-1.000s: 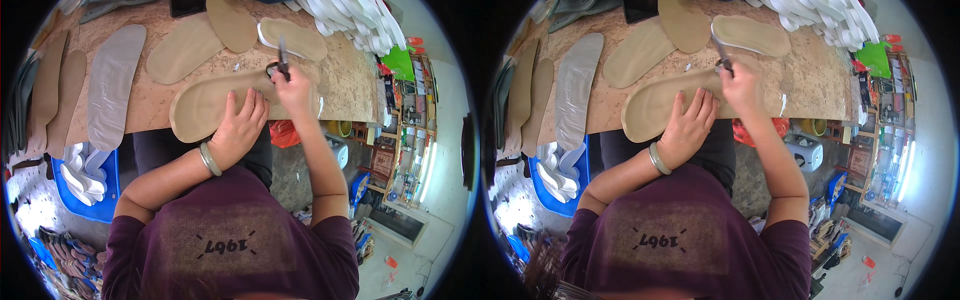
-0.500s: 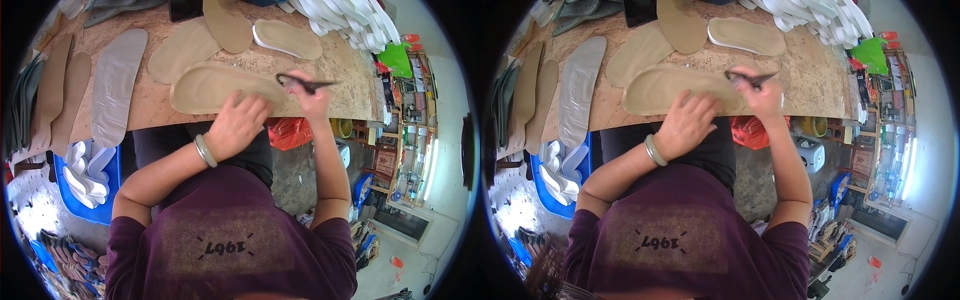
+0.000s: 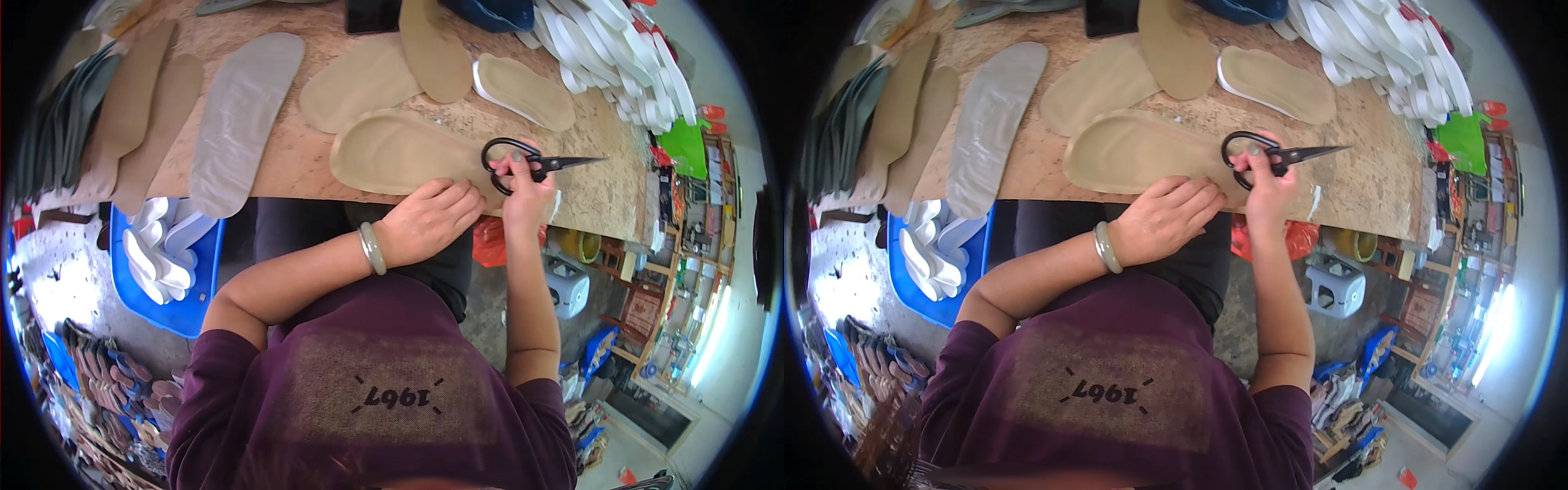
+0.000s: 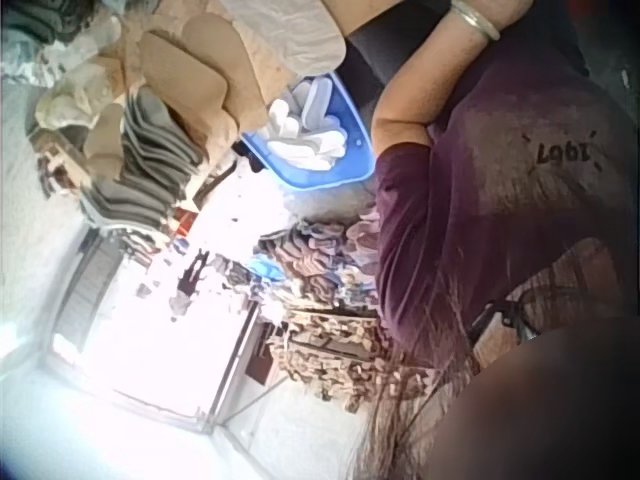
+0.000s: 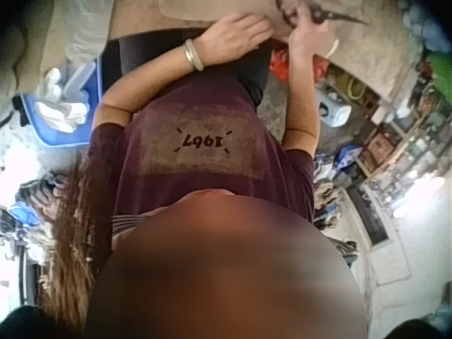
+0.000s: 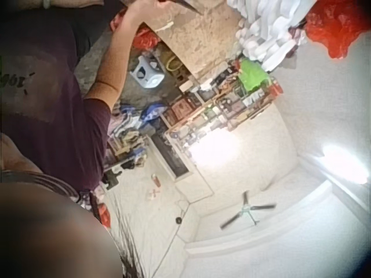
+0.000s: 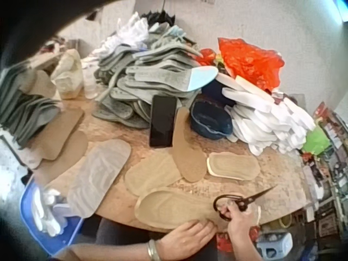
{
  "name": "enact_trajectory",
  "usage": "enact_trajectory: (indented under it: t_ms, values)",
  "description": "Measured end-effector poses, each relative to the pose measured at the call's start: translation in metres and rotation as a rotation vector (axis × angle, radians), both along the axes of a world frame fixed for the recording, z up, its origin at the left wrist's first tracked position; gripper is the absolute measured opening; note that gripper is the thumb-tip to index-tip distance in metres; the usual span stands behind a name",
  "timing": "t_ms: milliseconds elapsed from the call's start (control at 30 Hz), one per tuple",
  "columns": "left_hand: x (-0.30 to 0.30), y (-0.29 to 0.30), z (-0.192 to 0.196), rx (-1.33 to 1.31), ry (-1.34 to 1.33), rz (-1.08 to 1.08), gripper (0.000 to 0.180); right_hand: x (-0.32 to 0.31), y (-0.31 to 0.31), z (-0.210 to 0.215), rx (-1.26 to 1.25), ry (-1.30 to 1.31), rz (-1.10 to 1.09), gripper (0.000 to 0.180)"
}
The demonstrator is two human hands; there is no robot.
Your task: The recorder prepares shoe insoles by applying adhesive, trimming edges with scissors, and aligning them with outsoles.
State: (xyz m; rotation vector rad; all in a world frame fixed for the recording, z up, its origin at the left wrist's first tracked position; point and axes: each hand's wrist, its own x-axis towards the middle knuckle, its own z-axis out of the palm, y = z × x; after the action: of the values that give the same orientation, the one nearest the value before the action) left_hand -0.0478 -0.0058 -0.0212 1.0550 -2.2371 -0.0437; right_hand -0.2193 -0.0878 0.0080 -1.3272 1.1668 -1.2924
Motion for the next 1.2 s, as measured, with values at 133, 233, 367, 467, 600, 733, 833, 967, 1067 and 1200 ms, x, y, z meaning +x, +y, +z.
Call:
enact_trajectory:
  t_ms: [133, 233, 367, 467, 600, 733, 833, 967, 1067, 1200]
  values:
    - [0.007, 0.004, 0.014, 0.105, 0.075, -0.052, 0.055, -0.009, -0.009, 0.017, 0.121, -0.09, 0.149, 0.028]
    - [0.019, 0.009, 0.022, 0.142, 0.059, 0.086, 0.056, 0.014, -0.001, 0.033, -0.586, 0.821, 0.438, 0.03]
    - [0.028, 0.016, 0.019, 0.152, -0.049, 0.104, 0.057, 0.041, 0.007, 0.033, -0.696, 0.963, 0.4, 0.023]
    - [0.027, 0.014, 0.026, 0.168, -0.034, 0.067, 0.059, 0.041, -0.018, 0.034, -0.57, 0.968, 0.411, 0.018]
    - [0.029, 0.012, 0.032, 0.183, 0.005, 0.033, 0.056, 0.028, -0.034, 0.054, 0.118, 0.417, 0.427, 0.017]
    - [0.03, 0.008, 0.011, 0.027, 0.036, 0.098, 0.045, 0.052, -0.019, 0.044, -0.309, 0.549, 0.535, 0.022]
    - [0.033, 0.008, 0.006, 0.04, 0.063, 0.08, 0.036, 0.069, -0.018, 0.034, -0.532, 0.717, 0.569, 0.022]
    - [0.035, 0.006, 0.004, 0.011, 0.094, 0.074, 0.035, 0.098, -0.036, 0.045, -0.485, 1.008, 0.641, 0.021]
    - [0.032, 0.006, 0.002, 0.029, 0.071, 0.062, 0.038, 0.121, -0.053, 0.057, -0.42, 1.203, 0.812, 0.021]
    - [0.031, 0.006, 0.011, 0.01, 0.095, 0.072, 0.035, 0.16, -0.048, 0.076, -0.458, 1.58, 1.07, 0.021]
